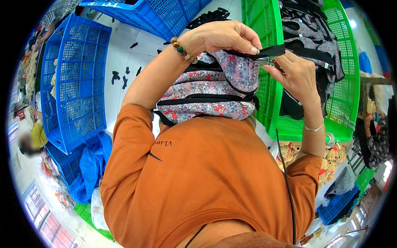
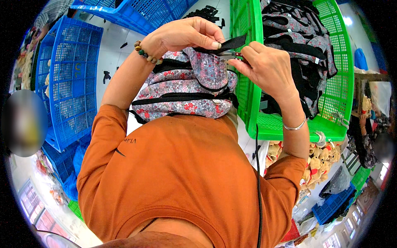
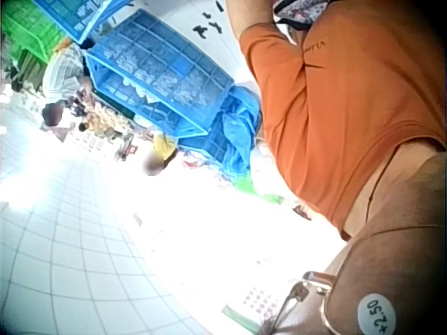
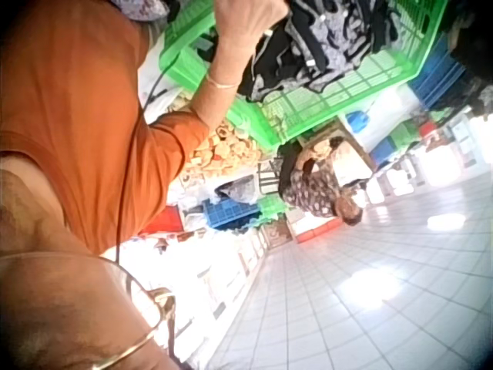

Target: The person sits on the floor and uses scissors to trim excess fabric and tags from the edges of floral-patterned slip-on shoes. They handle the shoes one at a time, cutting along the seams and removing loose threads before placing the finished items into a stack.

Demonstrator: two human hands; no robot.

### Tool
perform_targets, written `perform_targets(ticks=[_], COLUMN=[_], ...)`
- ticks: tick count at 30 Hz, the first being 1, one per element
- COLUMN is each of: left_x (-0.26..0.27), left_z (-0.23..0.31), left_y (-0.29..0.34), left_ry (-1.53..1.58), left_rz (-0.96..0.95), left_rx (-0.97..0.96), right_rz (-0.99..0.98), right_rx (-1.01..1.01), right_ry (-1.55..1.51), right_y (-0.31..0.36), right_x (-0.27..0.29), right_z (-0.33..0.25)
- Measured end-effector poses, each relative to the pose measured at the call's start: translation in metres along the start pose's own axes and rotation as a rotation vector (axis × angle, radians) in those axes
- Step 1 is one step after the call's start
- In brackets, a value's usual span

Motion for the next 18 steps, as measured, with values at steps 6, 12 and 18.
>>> perform_targets(ticks=[6, 12, 18], left_x=[-0.003, 0.002, 0.006], left_z=[0.0, -0.01, -0.025], left_y=[0.0, 0.003, 0.001], left_ry=[-0.036, -0.022, 0.092], left_rz=[0.001, 0.008, 0.029], left_rx=[-0.012, 0.029, 0.149], right_rz=[0.005, 0.015, 0.234], right_rx=[0.028, 0.061, -0.875], right_ry=[0.031, -0.086, -1.295], right_y=[-0.001, 0.005, 0.058], right_x=[0.001, 0.005, -0.032], right_z=[-0.006, -0.011, 0.057])
Point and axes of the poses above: each hand's wrist, its own y-axis away from the middle knuckle, its own x-axis out of the back of the hand, z = x × y, the point moved 5 cm from there along -y, towards the middle knuckle, and after that the axes turned 13 degrees about z, right-handed, at the moved point
